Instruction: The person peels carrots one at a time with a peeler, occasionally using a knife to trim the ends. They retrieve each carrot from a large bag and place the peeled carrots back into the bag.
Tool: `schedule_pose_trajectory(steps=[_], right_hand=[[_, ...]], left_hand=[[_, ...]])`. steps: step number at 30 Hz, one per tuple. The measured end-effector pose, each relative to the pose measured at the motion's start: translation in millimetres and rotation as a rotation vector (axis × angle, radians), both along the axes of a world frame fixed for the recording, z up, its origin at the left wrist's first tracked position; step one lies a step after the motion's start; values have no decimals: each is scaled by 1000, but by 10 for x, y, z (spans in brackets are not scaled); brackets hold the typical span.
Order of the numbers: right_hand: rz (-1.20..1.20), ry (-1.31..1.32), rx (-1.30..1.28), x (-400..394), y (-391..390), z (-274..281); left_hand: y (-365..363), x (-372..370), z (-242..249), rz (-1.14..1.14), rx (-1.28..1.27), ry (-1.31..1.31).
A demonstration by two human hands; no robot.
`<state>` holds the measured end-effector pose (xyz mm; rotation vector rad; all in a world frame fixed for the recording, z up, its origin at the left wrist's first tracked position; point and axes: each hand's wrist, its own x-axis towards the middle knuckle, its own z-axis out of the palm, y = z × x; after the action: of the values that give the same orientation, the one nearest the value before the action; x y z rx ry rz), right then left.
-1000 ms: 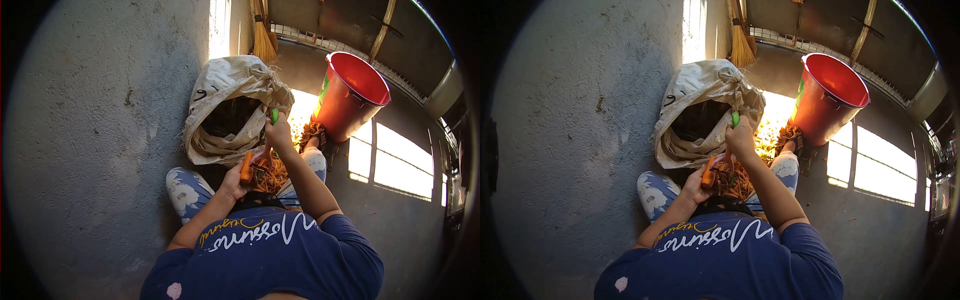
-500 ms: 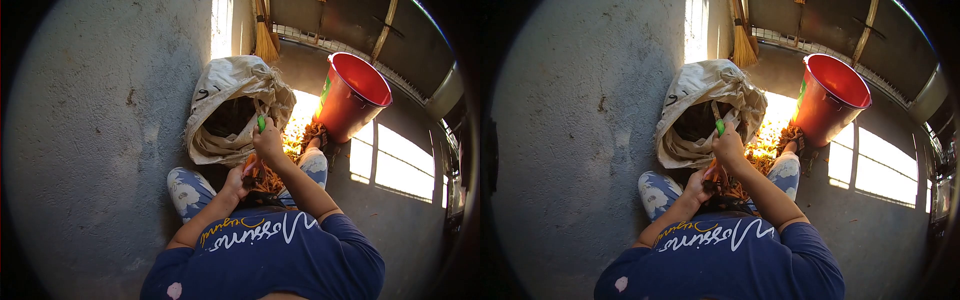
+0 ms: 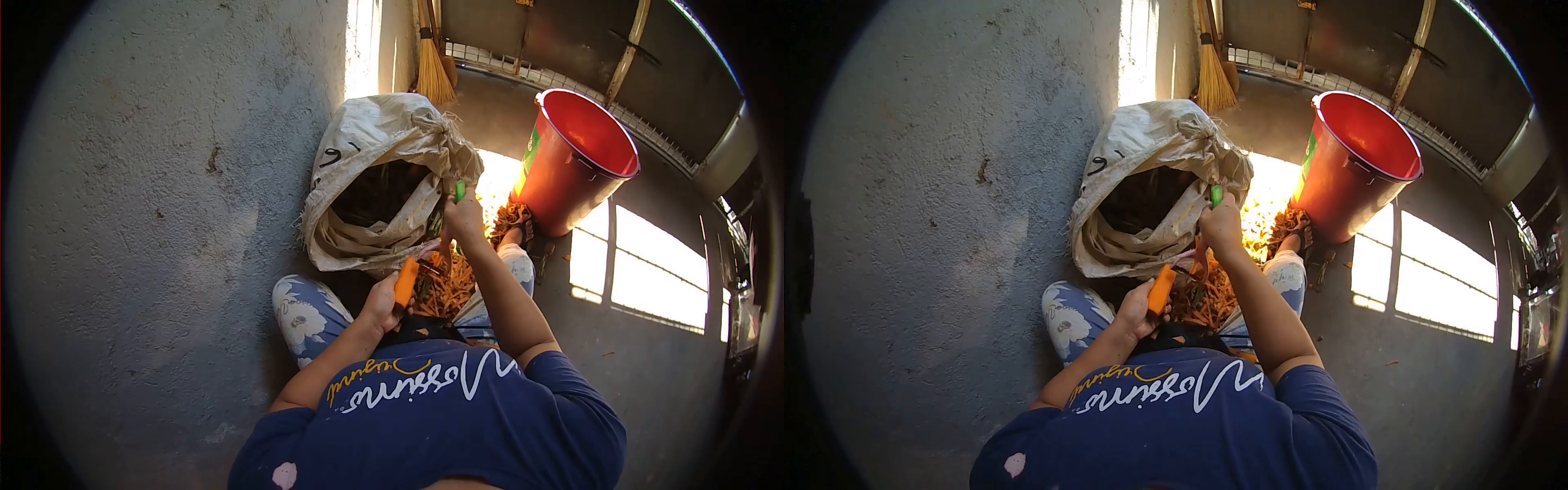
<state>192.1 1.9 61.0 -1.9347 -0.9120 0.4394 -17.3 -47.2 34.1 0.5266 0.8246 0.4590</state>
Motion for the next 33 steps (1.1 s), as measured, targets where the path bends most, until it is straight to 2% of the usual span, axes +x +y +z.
schedule_pose_trajectory(steps=[2, 4, 7, 10, 12, 15, 17, 19, 23, 26, 29, 31, 32, 33], right_hand=[[119, -19, 56, -278, -158, 161], [142, -54, 31, -467, -227, 276], [145, -119, -34, -379, -131, 256], [-15, -146, -77, 9, 115, 72], [-37, -59, -82, 248, 117, 33], [-21, -24, -31, 212, 75, 67], [49, -109, -44, 33, 48, 73], [123, -165, -88, -175, -30, 159], [31, -205, -183, 2, 81, 151], [-12, -147, -117, 273, 96, -23], [-14, -100, -67, 213, 12, 103], [-6, -83, -4, 142, -32, 104], [5, -38, 29, 98, -50, 101], [15, 7, 62, 41, -66, 103]], left_hand=[[-32, 43, 23, 11, -21, -4], [-131, 119, 176, 63, -14, 23], [-202, 152, 436, 17, 30, -11], [-175, -21, 116, -56, 92, 31], [-227, -49, 87, -63, 154, 19], [-211, -54, 99, -63, 194, 39], [-235, -9, 115, -70, 166, 75], [-297, 66, 198, -10, 262, 65], [-316, 32, 126, -93, 343, 162], [-315, 14, 184, -76, 405, 143], [-237, -31, 131, -26, 327, 127], [-133, -69, 158, -13, -1, 20], [-111, -63, 142, -14, -2, 21], [-79, -57, 110, 24, -97, -87]])
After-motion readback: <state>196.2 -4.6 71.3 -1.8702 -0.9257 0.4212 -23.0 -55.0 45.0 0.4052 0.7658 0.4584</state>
